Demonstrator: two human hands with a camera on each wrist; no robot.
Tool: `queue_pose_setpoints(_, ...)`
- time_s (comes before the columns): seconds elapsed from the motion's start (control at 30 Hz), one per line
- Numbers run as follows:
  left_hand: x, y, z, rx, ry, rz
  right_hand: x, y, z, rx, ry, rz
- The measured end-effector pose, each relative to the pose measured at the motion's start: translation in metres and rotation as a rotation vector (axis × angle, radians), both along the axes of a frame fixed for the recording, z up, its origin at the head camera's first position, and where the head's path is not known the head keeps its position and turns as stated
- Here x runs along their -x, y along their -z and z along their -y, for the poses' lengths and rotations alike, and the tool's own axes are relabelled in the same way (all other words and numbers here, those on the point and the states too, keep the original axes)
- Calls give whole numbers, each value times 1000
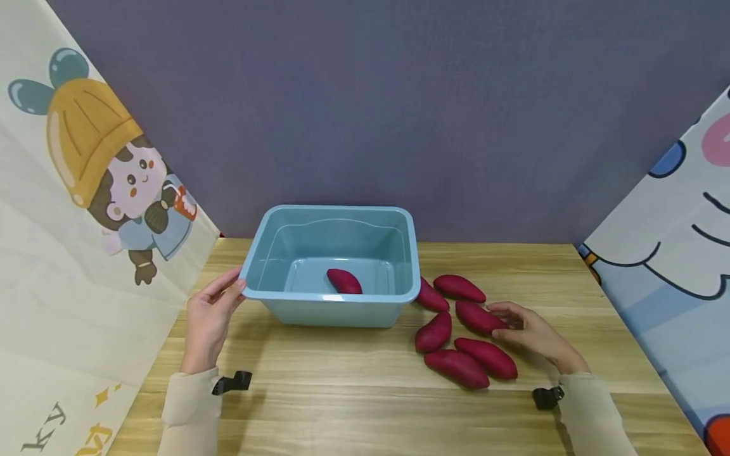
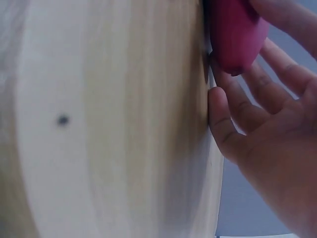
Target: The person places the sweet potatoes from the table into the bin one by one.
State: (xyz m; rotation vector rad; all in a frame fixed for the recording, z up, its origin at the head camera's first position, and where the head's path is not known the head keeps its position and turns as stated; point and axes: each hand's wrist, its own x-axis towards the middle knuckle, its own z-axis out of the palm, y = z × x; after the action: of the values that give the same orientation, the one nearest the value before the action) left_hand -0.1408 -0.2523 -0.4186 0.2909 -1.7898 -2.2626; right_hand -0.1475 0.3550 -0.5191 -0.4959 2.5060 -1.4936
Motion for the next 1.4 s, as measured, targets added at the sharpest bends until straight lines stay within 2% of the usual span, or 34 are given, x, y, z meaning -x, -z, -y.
queue_pose_setpoints(0.37, 0, 1, 0, 10, 6, -24, -5, -6, 0, -22, 82, 81)
queue_pose_setpoints(0.6, 0, 1, 0, 12, 3, -12, -8, -18, 3, -39, 85, 21)
queue_pose_setpoints(0.77, 0, 1, 0, 4, 10, -17, -9, -29, 5, -78, 121, -39)
queue_pose_setpoints(0.9, -1, 1, 0, -2, 14, -24, -7, -44, 9, -96, 132, -88)
queue_pose_setpoints(1.1, -1, 1, 0, 1, 12, -18, 2, -72, 21, -104, 104, -158)
queue_pose_setpoints(1.4, -1, 1, 1, -4, 19, -19, 28, -127, 46, -120, 13, -260)
